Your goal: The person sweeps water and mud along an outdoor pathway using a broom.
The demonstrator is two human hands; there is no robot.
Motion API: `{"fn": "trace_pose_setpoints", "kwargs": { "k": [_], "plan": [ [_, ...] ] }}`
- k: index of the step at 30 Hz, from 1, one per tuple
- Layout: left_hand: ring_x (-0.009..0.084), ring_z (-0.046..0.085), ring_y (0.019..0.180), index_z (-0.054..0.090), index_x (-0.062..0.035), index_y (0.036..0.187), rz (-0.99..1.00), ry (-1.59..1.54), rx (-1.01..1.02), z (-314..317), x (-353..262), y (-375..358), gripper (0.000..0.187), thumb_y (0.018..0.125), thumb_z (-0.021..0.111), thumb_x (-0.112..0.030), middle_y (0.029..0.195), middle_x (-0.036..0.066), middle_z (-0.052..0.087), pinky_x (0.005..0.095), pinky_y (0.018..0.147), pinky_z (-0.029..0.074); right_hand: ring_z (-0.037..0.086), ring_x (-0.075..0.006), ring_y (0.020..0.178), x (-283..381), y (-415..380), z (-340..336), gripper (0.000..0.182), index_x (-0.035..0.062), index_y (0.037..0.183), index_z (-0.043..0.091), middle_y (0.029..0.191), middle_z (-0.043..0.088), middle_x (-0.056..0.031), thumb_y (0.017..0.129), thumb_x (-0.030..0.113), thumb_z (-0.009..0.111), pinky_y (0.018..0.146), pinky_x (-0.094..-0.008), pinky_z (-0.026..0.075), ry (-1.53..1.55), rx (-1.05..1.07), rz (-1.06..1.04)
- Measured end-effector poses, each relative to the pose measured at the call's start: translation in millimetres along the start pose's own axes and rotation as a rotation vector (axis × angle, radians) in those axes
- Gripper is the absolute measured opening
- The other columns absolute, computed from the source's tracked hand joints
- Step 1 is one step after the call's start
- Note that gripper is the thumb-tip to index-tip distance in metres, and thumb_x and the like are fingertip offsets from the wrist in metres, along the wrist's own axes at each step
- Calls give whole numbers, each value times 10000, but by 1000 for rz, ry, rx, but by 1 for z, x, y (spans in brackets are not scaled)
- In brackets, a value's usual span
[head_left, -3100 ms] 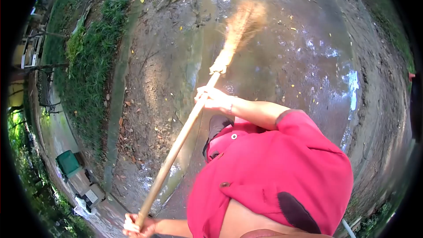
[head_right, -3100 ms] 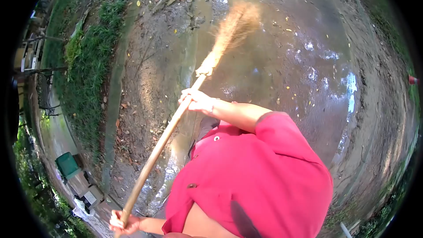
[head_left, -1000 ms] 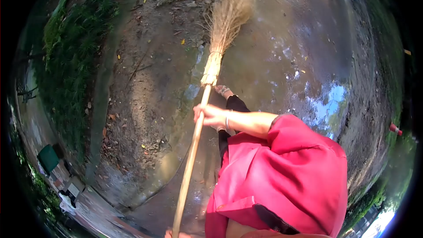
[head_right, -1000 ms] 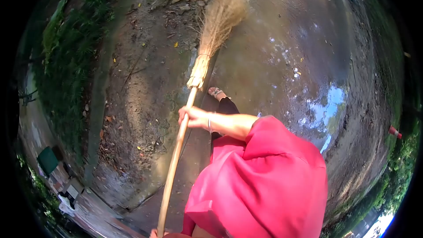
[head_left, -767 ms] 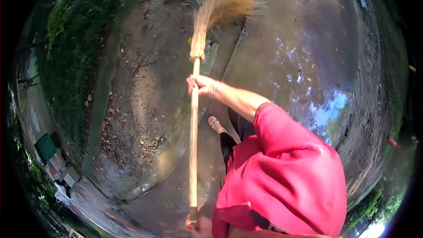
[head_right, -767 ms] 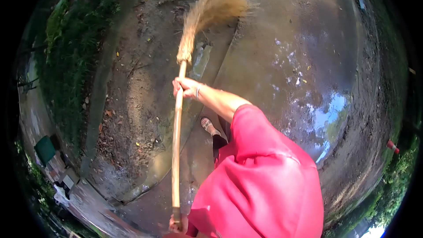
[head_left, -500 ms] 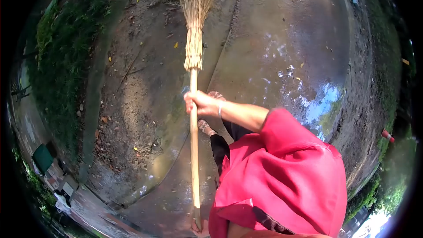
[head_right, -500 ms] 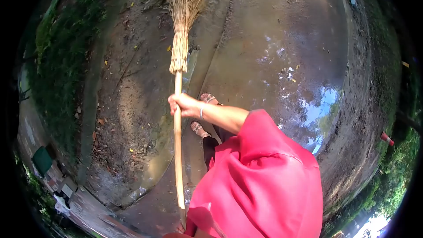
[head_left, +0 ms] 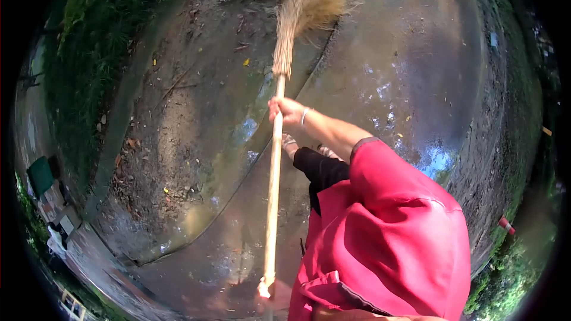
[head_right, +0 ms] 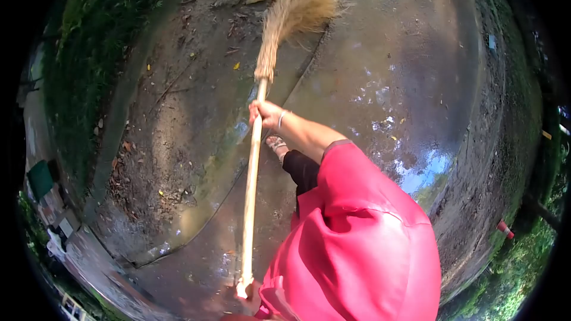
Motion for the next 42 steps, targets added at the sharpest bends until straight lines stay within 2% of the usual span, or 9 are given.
{"fn": "trace_pose_setpoints", "kwargs": {
  "k": [5, 9, 13, 18, 22, 25, 27, 32, 42],
  "plan": [
    [119, 379, 529, 375, -121, 601, -28, -52, -12, 0, 29, -42, 199, 739, 503, -188, 533, -18, 345, 286, 543, 322, 317, -55, 415, 71, -49, 28, 149, 77, 657, 389, 492, 313, 56, 792, 55, 445, 437, -227, 353, -74, 84, -93],
    [117, 375, 529, 371, -122, 600, 17, -91, 0, -2, 27, -82, 202, 743, 500, -185, 531, -20, 340, 284, 548, 320, 369, -73, 470, 46, -110, 42, 128, 62, 686, 413, 545, 352, 41, 786, 65, 493, 492, -252, 393, -144, 244, -55],
    [115, 371, 529, 367, -123, 599, 50, -132, -14, -2, 19, -123, 206, 747, 497, -183, 530, -21, 335, 283, 553, 319, 412, -103, 509, 23, -177, 37, 149, 71, 669, 421, 565, 377, 22, 764, 80, 536, 567, -299, 431, -288, 179, -133],
    [112, 367, 529, 361, -124, 597, 85, -161, -69, 1, 10, -174, 211, 752, 493, -180, 527, -23, 328, 280, 559, 318, 399, -114, 495, 36, -223, -19, 169, 76, 664, 395, 548, 374, 12, 765, 73, 531, 550, -306, 415, -50, 128, -2],
    [110, 363, 529, 357, -125, 596, 126, -206, -134, 14, 20, -229, 215, 757, 490, -177, 525, -25, 323, 279, 564, 316, 350, -92, 429, 104, -195, -79, 185, 73, 636, 354, 481, 326, 26, 765, 56, 485, 498, -267, 386, 156, 2, 138],
    [108, 360, 529, 354, -125, 596, 139, -219, -199, 38, 33, -281, 218, 760, 488, -175, 524, -26, 319, 278, 567, 315, 351, -104, 400, 124, -176, -54, 148, 59, 662, 372, 469, 338, 16, 756, 56, 486, 472, -285, 395, 146, 22, 309],
    [107, 359, 529, 352, -126, 595, 138, -208, -226, 62, 44, -320, 220, 762, 487, -174, 523, -27, 316, 277, 570, 315, 364, -124, 363, 173, -171, -10, 94, 40, 717, 408, 440, 345, 14, 744, 55, 497, 413, -304, 399, -88, -17, 154],
    [104, 354, 529, 347, -127, 594, 92, -211, -266, 123, 71, -406, 225, 767, 483, -171, 521, -29, 310, 275, 576, 313, 302, -50, 418, 301, -181, 55, 102, 86, 716, 405, 496, 289, 69, 793, 68, 469, 432, -220, 336, -39, 196, 230],
    [99, 345, 530, 336, -129, 591, 94, -244, -249, 189, 60, -464, 236, 778, 476, -164, 516, -34, 296, 271, 588, 310, 387, -91, 503, 309, -297, 83, 78, 70, 795, 451, 568, 347, 29, 786, 86, 527, 554, -290, 424, -199, 256, 106]
  ]
}}
Point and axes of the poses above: each hand's wrist, its own y-axis towards the middle knuckle, its own z-axis out of the palm, x = y × z, the point moved 6 cm from there along y, towards the middle knuckle
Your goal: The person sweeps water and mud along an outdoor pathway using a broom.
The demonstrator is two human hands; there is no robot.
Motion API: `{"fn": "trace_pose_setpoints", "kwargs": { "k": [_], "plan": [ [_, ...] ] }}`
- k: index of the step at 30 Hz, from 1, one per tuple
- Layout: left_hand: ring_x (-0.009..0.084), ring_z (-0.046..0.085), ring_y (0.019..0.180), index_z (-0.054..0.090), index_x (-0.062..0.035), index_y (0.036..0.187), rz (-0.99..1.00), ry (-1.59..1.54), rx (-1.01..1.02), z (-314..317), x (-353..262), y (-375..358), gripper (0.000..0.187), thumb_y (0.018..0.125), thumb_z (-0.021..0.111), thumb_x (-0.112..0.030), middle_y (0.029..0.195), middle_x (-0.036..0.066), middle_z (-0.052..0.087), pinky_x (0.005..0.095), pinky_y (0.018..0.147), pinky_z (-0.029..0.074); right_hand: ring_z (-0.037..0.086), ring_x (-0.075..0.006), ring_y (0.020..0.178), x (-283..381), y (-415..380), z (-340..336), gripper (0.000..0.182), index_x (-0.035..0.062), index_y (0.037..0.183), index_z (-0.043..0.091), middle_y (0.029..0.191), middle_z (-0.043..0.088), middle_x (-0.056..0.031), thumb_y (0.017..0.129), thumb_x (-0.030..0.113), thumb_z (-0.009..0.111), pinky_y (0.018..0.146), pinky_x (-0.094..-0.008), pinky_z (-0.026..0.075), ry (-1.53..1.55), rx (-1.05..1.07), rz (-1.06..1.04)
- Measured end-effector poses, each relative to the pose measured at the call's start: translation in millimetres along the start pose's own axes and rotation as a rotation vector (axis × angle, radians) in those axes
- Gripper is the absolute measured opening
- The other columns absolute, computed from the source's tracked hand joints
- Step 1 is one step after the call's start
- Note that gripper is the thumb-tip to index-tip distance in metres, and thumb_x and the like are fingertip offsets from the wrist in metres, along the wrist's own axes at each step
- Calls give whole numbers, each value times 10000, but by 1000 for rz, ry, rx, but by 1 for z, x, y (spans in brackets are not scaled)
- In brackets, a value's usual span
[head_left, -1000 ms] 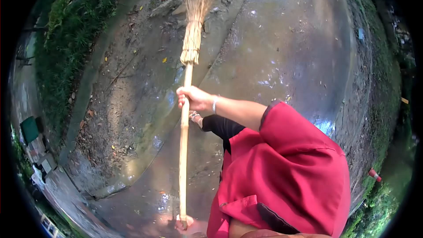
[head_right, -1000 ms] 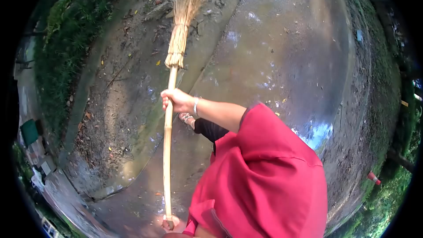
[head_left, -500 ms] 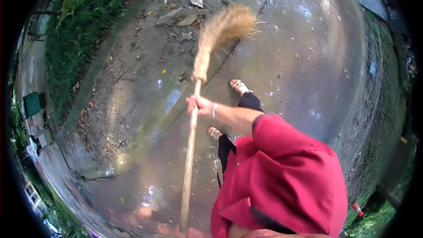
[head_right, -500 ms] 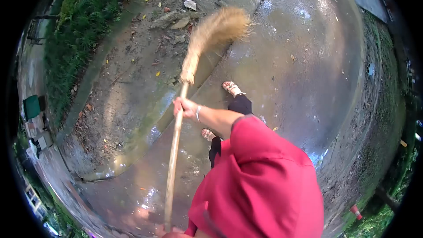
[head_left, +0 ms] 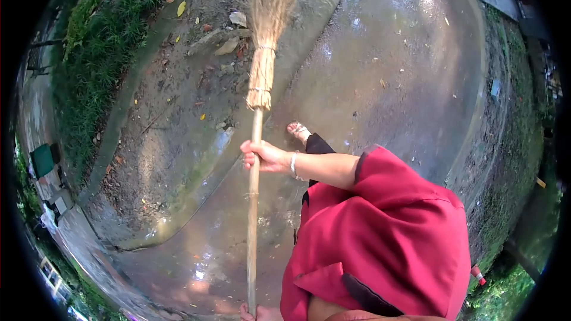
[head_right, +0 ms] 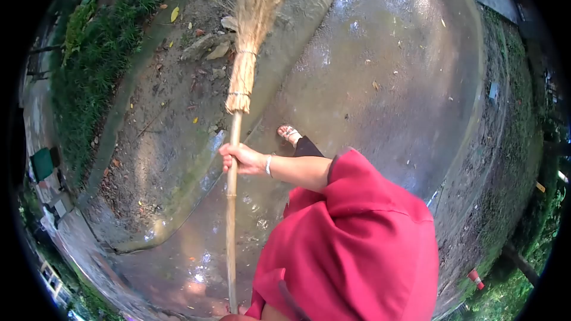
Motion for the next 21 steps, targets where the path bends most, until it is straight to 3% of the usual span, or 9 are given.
{"fn": "trace_pose_setpoints", "kwargs": {
  "k": [4, 5, 8, 10, 12, 14, 18, 21],
  "plan": [
    [96, 341, 530, 332, -130, 590, 6, -26, -46, -11, 2, -17, 240, 782, 473, -162, 515, -35, 291, 269, 593, 309, 410, -107, 523, -19, -24, -36, 100, 67, 729, 439, 558, 375, 3, 774, 77, 528, 588, -292, 414, 131, -117, 113],
    [96, 340, 530, 331, -131, 590, 16, -33, -69, -16, 2, -23, 241, 783, 472, -161, 514, -36, 290, 269, 594, 309, 396, -109, 491, -21, -22, -57, 113, 65, 712, 431, 523, 375, 12, 760, 80, 532, 558, -291, 408, 130, -248, 127],
    [94, 337, 530, 327, -131, 589, 49, -51, -132, -33, 1, -41, 245, 786, 470, -159, 513, -37, 286, 267, 598, 308, 383, -121, 430, -12, 16, -139, 66, 59, 726, 444, 451, 363, 23, 736, 75, 507, 507, -311, 406, 301, -332, 249],
    [93, 336, 530, 325, -132, 588, 71, -58, -167, -42, 3, -54, 247, 788, 468, -158, 512, -38, 283, 266, 600, 307, 407, -154, 421, -3, 39, -138, 58, 64, 763, 462, 462, 400, 26, 746, 111, 491, 496, -317, 401, 211, -365, 287],
    [92, 334, 530, 323, -132, 588, 78, -72, -194, -52, 4, -70, 250, 790, 467, -157, 511, -39, 281, 266, 602, 307, 438, -101, 423, 23, 64, -119, 57, 82, 782, 463, 455, 408, 41, 744, 108, 496, 473, -294, 391, 90, -228, 259],
    [91, 332, 530, 321, -133, 587, 64, -75, -205, -57, 11, -82, 252, 792, 465, -155, 510, -40, 278, 265, 605, 306, 375, -64, 423, 56, 65, -77, 43, 81, 763, 449, 485, 360, 60, 763, 96, 489, 462, -261, 376, 106, -145, 244],
    [89, 328, 530, 317, -133, 586, 50, -113, -160, -55, 20, -99, 257, 797, 463, -153, 508, -41, 273, 263, 610, 305, 329, -59, 454, 84, 29, -35, 68, 71, 748, 430, 526, 308, 56, 779, 65, 490, 475, -247, 371, 116, -68, 165],
    [87, 326, 530, 314, -134, 585, 27, -160, -83, -46, 29, -107, 260, 800, 460, -151, 507, -43, 269, 262, 613, 304, 366, -77, 500, 93, -13, -8, 68, 72, 770, 446, 543, 323, 51, 779, 71, 513, 551, -273, 402, -39, 22, 119]
  ]
}}
Point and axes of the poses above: each hand's wrist, its own y-axis towards the middle knuckle, its own z-axis out of the palm, x = y × z, the point moved 6 cm from there along y, towards the middle knuckle
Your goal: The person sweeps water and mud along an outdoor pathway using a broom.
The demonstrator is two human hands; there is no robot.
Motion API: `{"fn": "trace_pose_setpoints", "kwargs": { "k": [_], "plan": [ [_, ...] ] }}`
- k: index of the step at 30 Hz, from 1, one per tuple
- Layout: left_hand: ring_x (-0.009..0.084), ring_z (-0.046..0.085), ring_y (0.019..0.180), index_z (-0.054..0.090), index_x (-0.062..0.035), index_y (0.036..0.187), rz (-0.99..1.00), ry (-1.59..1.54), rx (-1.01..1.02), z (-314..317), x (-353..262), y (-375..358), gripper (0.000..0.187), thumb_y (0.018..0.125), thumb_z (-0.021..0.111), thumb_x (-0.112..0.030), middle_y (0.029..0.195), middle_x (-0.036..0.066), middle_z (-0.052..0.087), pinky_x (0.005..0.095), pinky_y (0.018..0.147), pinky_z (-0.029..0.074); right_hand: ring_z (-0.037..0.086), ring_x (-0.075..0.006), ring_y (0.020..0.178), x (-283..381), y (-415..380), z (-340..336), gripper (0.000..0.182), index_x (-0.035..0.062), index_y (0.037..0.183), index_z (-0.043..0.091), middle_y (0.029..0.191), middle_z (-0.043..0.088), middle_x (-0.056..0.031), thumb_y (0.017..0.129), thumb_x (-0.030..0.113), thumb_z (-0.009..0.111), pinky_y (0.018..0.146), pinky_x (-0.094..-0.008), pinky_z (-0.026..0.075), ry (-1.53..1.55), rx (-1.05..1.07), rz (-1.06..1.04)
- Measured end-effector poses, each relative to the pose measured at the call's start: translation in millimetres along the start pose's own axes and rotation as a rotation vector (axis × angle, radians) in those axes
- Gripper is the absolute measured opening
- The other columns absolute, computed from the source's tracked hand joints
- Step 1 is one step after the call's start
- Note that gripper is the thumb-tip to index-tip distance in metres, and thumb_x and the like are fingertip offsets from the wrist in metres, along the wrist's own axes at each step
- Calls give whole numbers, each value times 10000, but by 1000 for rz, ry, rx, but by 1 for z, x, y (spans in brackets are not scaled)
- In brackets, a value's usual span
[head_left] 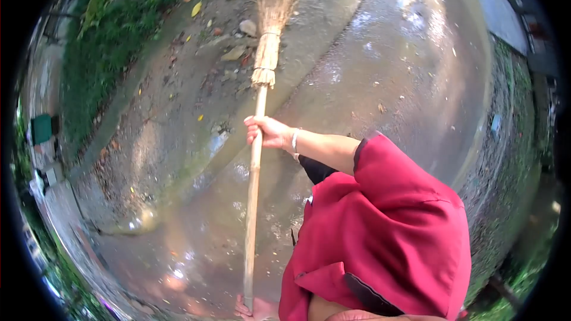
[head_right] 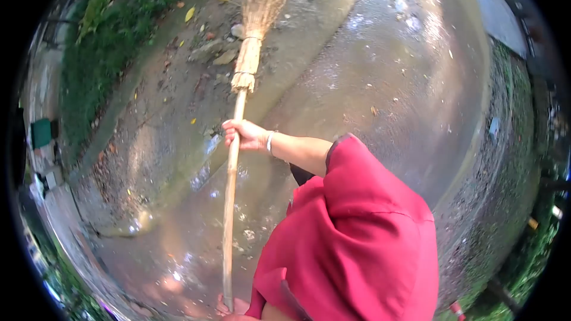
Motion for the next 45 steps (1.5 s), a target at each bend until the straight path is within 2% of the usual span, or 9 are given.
{"fn": "trace_pose_setpoints", "kwargs": {
  "k": [4, 10, 15, 19, 26, 27, 31, 37, 45],
  "plan": [
    [85, 322, 530, 309, -135, 584, -70, -91, 115, 1, 26, -24, 265, 804, 457, -148, 505, -44, 264, 260, 618, 303, 415, -114, 515, 19, -78, -34, 119, 81, 691, 466, 559, 400, 23, 763, 114, 555, 598, -308, 421, -103, -66, -111],
    [81, 316, 530, 303, -136, 583, -198, -281, 292, 4, 67, -81, 273, 810, 453, -145, 502, -47, 256, 258, 625, 301, 422, -142, 492, 63, -237, -181, 84, 47, 667, 472, 502, 390, -3, 722, 49, 536, 600, -321, 428, 45, -497, -231],
    [88, 287, 548, 348, -112, 696, -330, -178, 732, 98, 77, -143, 154, 822, 419, -164, 566, -33, 245, 257, 642, 313, 406, -155, 456, 93, -367, -264, 125, 62, 625, 421, 496, 380, -25, 702, 16, 508, 538, -332, 434, 279, -672, -451],
    [88, 312, 558, 373, -105, 724, -439, -137, 1084, 214, 104, -219, 141, 819, 432, -191, 571, -32, 267, 270, 646, 336, 401, -168, 446, 126, -447, -287, 150, 64, 594, 393, 482, 382, -38, 676, 19, 510, 528, -330, 422, 531, -616, -639],
    [99, 375, 565, 427, -95, 718, -657, -221, 1483, 369, 155, -430, 103, 787, 501, -108, 560, -12, 377, 296, 697, 392, 421, -184, 445, 180, -554, -352, 176, 68, 539, 408, 480, 407, -40, 676, 24, 509, 539, -326, 423, 877, -423, -925],
    [99, 375, 565, 427, -95, 718, -681, -219, 1527, 388, 168, -467, 103, 787, 501, -108, 560, -12, 377, 296, 697, 392, 408, -177, 412, 192, -565, -367, 239, 83, 497, 392, 447, 393, -28, 723, 89, 472, 513, -347, 436, 943, -473, -883],
    [110, 387, 566, 419, -82, 699, -814, -238, 1769, 448, 216, -633, 116, 786, 496, -82, 558, -4, 388, 298, 687, 378, 430, -196, 450, 246, -629, -414, 171, 57, 545, 406, 482, 413, -54, 700, 70, 476, 530, -370, 440, 1033, -422, -1060],
    [99, 380, 546, 414, -94, 684, -1012, -193, 2004, 488, 245, -882, 131, 777, 502, -67, 532, -21, 366, 276, 663, 338, 475, -207, 538, 310, -740, -442, 162, 64, 542, 398, 530, 438, -73, 648, 34, 517, 573, -346, 449, 1119, -333, -1355],
    [126, 409, 563, 498, -60, 775, -1116, -68, 2108, 522, 301, -1060, 19, 780, 481, -54, 544, -7, 383, 317, 727, 350, 482, -200, 553, 378, -788, -479, 176, 67, 533, 400, 539, 445, -56, 658, 38, 521, 591, -330, 457, 1159, -358, -1339]
  ]
}}
Point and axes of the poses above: each hand's wrist, its own y-axis towards the middle knuckle, its own z-axis out of the palm, x = y × z, the point moved 6 cm from there along y, towards the middle knuckle
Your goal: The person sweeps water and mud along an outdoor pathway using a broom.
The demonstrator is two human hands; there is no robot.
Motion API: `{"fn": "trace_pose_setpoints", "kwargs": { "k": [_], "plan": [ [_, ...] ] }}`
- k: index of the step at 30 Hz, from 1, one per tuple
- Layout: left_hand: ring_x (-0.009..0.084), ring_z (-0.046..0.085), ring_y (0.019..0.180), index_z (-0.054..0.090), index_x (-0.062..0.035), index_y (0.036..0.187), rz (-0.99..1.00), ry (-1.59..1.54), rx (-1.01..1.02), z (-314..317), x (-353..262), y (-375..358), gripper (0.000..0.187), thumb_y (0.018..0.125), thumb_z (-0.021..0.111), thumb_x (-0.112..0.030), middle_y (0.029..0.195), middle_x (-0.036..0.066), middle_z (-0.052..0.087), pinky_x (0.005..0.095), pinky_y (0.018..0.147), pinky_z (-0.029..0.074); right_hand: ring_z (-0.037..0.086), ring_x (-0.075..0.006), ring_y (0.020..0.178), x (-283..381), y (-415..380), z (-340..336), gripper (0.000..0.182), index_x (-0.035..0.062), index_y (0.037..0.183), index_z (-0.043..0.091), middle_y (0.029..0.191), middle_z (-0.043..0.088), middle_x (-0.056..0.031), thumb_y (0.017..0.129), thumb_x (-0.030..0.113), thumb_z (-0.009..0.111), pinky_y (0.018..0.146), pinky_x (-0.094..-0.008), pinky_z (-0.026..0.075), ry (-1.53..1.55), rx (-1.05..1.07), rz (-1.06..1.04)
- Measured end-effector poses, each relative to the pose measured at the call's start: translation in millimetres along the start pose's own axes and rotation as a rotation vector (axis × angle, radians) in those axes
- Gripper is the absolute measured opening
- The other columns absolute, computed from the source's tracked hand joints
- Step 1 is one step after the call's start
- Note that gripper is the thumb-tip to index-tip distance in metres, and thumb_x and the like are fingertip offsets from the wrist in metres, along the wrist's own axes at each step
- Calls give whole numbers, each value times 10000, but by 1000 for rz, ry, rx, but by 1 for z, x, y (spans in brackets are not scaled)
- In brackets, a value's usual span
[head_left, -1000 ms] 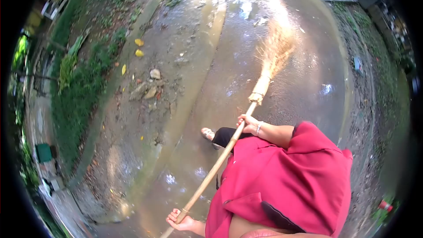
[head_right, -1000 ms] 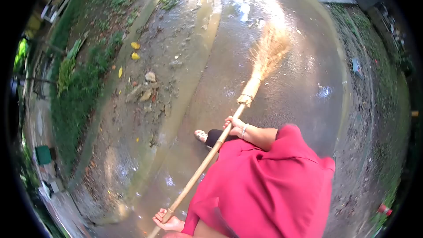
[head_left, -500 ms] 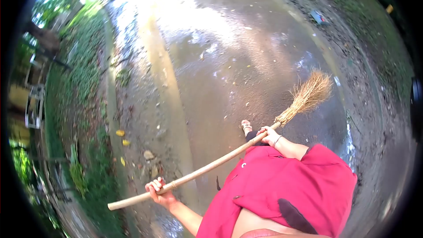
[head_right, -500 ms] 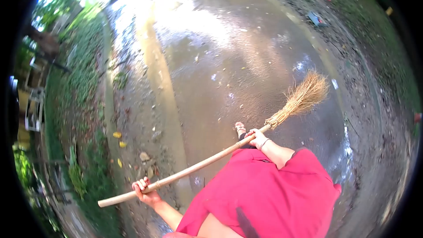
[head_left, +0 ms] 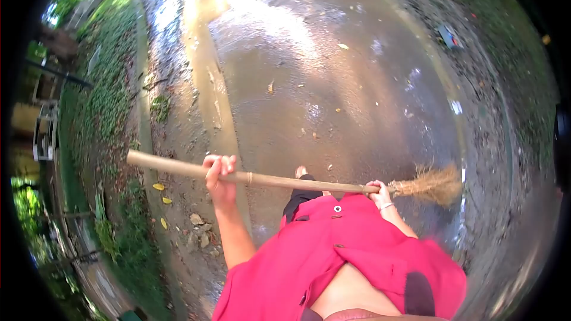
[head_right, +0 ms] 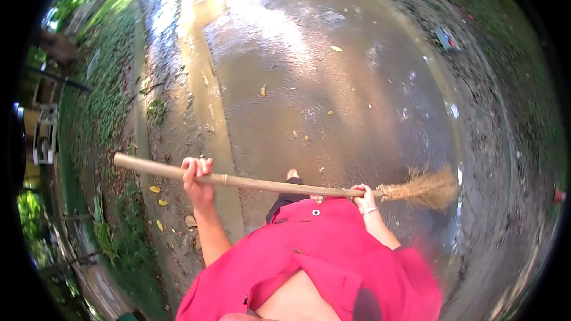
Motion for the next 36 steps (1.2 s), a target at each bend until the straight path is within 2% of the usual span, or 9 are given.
{"fn": "trace_pose_setpoints", "kwargs": {
  "k": [6, 14, 21, 26, 28, 30, 33, 35, 36],
  "plan": [
    [123, 406, 558, 494, -67, 767, -55, 43, 6, 13, 54, 136, 21, 779, 478, -61, 533, -10, 380, 307, 719, 347, 513, -178, 633, 22, 69, 82, 74, 60, 631, 469, 640, 517, -56, 649, 106, 524, 672, -339, 430, -91, 95, 139],
    [89, 363, 458, 505, -74, 752, -39, -57, 145, 45, 100, 352, 34, 771, 477, -75, 458, -37, 320, 291, 654, 365, 484, -198, 601, 92, 140, 286, 55, 23, 632, 439, 595, 459, -71, 644, 11, 491, 647, -327, 438, -668, 258, -386],
    [92, 365, 475, 518, -76, 762, -64, -77, -12, 15, 119, 471, 38, 775, 482, -80, 463, -39, 321, 290, 657, 363, 521, -201, 699, 63, 127, 484, 86, 26, 697, 497, 699, 538, -88, 685, 111, 498, 692, -311, 439, -747, 183, -345],
    [86, 359, 482, 525, -78, 775, 23, -94, -185, -24, 136, 540, 42, 790, 485, -74, 471, -41, 321, 285, 656, 359, 536, -184, 770, 82, 221, 596, 124, 32, 763, 497, 756, 553, -73, 739, 154, 496, 751, -324, 441, -1085, 288, -176],
    [84, 353, 480, 524, -81, 778, 68, -91, -214, -32, 143, 579, 43, 792, 484, -72, 471, -43, 317, 283, 655, 357, 536, -205, 831, 90, 273, 643, 202, 26, 884, 434, 839, 545, -82, 718, 49, 548, 800, -352, 435, -1314, 435, -431],
    [77, 343, 475, 516, -91, 779, 156, -98, -263, -35, 146, 620, 47, 801, 480, -70, 470, -49, 310, 271, 654, 348, 521, -180, 826, 97, 336, 702, 287, 35, 914, 423, 850, 532, -81, 682, 20, 590, 789, -324, 438, -1077, 448, -216],
    [72, 337, 469, 518, -101, 779, 275, -170, -306, -26, 139, 678, 60, 809, 478, -69, 468, -54, 310, 263, 647, 339, 530, -215, 804, 91, 362, 815, 270, 30, 870, 423, 839, 526, -107, 671, 49, 604, 729, -372, 459, -990, 593, -254],
    [70, 337, 468, 518, -103, 778, 309, -198, -287, -26, 134, 710, 65, 816, 474, -74, 466, -55, 313, 262, 640, 333, 525, -228, 731, 82, 413, 863, 159, 38, 747, 456, 758, 518, -109, 679, 90, 590, 679, -364, 461, -349, 237, 247],
    [71, 338, 467, 520, -103, 781, 326, -205, -276, -30, 133, 722, 66, 818, 472, -76, 466, -54, 318, 262, 635, 332, 507, -239, 639, 80, 425, 892, 117, 49, 629, 456, 658, 500, -100, 689, 86, 550, 634, -353, 454, -438, 107, 134]
  ]
}}
Point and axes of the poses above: each hand's wrist, its own y-axis towards the middle knuckle, its own z-axis out of the palm, x = y × z, the point moved 6 cm from there along y, towards the middle knuckle
